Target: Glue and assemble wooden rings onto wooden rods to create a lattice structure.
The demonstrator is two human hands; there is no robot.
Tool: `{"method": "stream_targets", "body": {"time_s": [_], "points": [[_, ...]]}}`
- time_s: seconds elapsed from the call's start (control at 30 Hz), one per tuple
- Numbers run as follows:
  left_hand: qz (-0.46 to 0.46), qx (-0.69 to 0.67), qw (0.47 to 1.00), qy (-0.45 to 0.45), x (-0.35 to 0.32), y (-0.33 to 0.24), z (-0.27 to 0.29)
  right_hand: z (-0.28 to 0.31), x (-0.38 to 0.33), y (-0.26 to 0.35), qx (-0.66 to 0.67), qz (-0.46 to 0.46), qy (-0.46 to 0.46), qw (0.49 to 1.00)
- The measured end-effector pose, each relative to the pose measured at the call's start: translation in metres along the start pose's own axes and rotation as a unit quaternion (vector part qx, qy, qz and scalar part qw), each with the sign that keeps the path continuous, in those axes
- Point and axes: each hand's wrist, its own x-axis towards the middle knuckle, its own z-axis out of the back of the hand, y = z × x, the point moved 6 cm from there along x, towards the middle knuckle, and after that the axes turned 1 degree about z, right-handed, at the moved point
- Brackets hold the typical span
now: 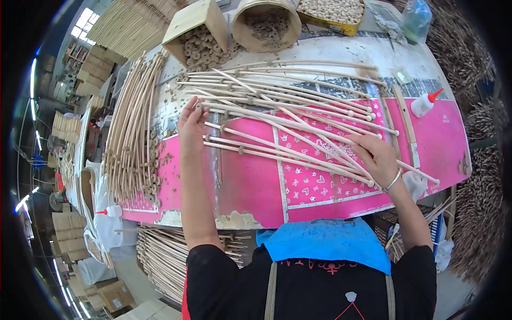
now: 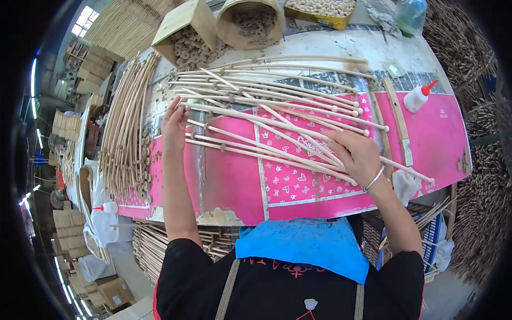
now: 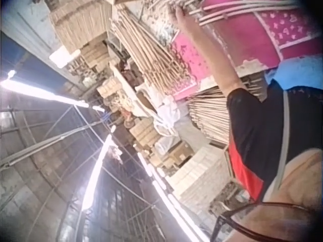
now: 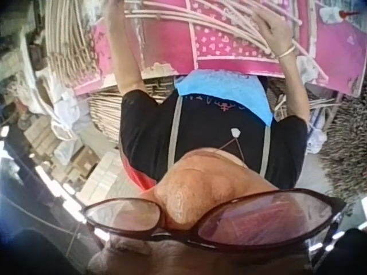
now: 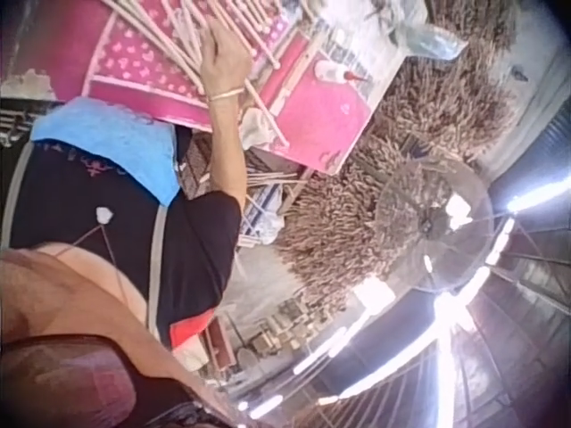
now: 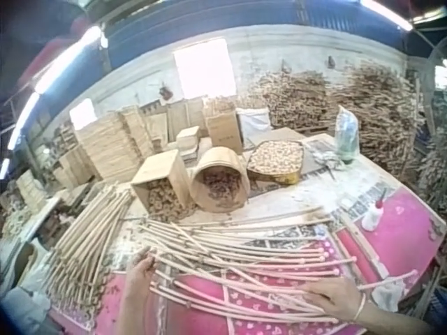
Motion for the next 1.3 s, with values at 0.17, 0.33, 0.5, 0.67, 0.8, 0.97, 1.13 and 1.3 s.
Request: {"method": "stream_targets", "body": {"time_s": [0.17, 0.33, 0.5, 0.67, 0.8, 0.97, 1.13, 1.3], "points": [[-0.034, 0.078, 0.996, -0.019, -0.010, -0.002, 0.005, -0.015, 0.004, -0.001, 0.003, 0.001, 0.000, 1.000], [-0.050, 0.128, 0.990, -0.034, -0.014, 0.001, 0.002, -0.025, 0.005, -0.002, -0.042, -0.012, 0.027, 0.999], [-0.065, 0.112, 0.991, -0.025, -0.014, 0.006, 0.002, -0.037, 0.006, -0.009, -0.046, 0.004, 0.008, 0.999], [-0.046, 0.085, 0.994, -0.050, -0.013, 0.013, 0.003, -0.039, 0.003, -0.011, -0.018, 0.023, -0.011, 1.000], [-0.050, 0.091, 0.994, -0.031, -0.017, 0.017, -0.003, -0.044, 0.007, -0.011, -0.018, 0.022, -0.002, 1.000], [-0.066, 0.085, 0.991, -0.080, -0.023, 0.025, -0.002, -0.054, 0.007, -0.007, -0.016, 0.001, -0.003, 1.000], [-0.110, 0.036, 0.987, -0.113, -0.025, 0.025, -0.003, -0.074, 0.024, 0.025, -0.062, -0.001, 0.019, 0.998], [-0.072, 0.066, 0.993, -0.058, -0.039, 0.029, -0.040, -0.094, 0.063, 0.043, -0.062, 0.026, -0.003, 0.998]]}}
